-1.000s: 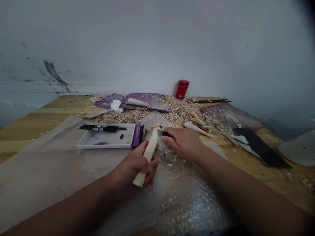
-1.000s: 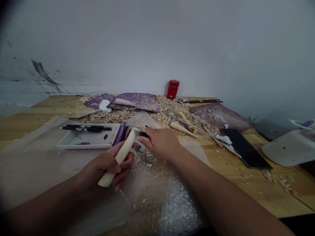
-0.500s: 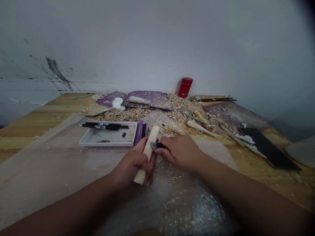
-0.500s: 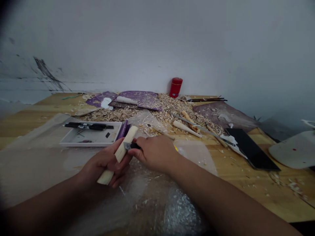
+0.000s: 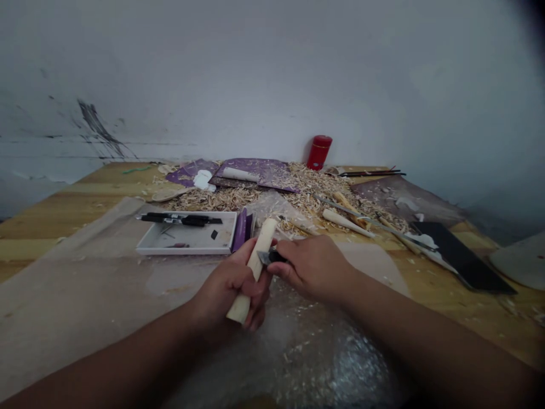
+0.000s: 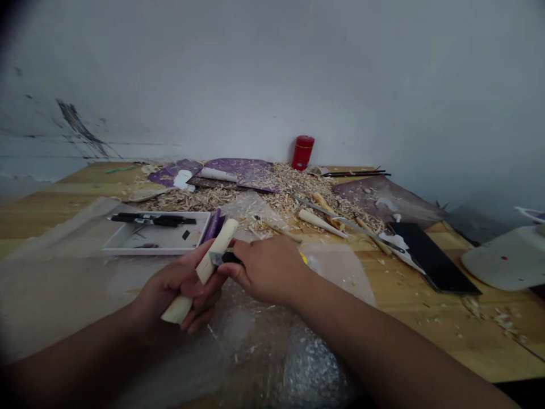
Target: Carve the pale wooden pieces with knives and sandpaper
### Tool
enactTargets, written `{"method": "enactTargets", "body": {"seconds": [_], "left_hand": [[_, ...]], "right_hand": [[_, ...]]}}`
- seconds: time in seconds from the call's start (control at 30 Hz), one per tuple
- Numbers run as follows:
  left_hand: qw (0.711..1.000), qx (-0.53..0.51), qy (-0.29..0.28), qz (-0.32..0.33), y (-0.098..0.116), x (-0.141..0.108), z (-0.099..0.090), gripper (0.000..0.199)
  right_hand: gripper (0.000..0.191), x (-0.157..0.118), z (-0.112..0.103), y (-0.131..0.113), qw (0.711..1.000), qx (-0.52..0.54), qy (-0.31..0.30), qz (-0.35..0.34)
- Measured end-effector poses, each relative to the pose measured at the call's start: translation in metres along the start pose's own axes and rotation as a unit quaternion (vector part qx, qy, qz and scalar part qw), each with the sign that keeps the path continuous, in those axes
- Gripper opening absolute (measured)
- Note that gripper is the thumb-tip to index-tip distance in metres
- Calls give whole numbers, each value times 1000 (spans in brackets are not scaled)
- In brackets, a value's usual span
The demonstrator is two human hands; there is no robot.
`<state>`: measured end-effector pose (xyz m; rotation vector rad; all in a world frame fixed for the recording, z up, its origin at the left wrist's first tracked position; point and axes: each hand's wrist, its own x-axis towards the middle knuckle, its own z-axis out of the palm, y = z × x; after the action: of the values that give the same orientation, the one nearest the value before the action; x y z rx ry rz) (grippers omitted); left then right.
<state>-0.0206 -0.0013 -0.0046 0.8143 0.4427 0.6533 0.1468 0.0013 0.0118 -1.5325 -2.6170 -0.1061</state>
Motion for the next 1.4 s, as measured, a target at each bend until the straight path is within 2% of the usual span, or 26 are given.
{"method": "enactTargets", "body": {"seconds": [0.1,0.23,0.4,0.57,0.63,0.73,0.77,0.83,1.13,1.23,1.4], "left_hand": [[1000,-14,-19,4,0,-1,1,36],[999,-14,-42,2,0,-2,0,37],[999,-20,-34,-8,2,-2,0,34],[999,-12,-34,-12,2,-4,1,36],[999,-15,-45,-21,2,-6,4,40],[997,-12,-63,-41,2,-7,7,47],[998,-8,-51,-40,2,-6,7,46],[1000,8,10,-7,4,-4,6,38],[992,72,96,-39,6,7,1,42],[992,80,70,-62,7,7,0,44],[987,118,-22,-110,9,1,1,59]], "right_hand": [[54,1,-1,2,999,-8,8,30],[53,1,-1,4,1000,2,6,7],[56,1,-1,5,999,-17,18,41],[55,2,-1,9,999,-15,33,34],[56,5,0,20,996,-26,37,71],[57,9,0,42,980,-44,56,185],[56,9,0,48,977,-40,70,197],[54,8,-1,51,978,-20,98,183],[47,3,2,14,996,19,70,52],[47,5,2,15,997,11,56,56],[49,5,3,22,995,-14,41,92]]}}
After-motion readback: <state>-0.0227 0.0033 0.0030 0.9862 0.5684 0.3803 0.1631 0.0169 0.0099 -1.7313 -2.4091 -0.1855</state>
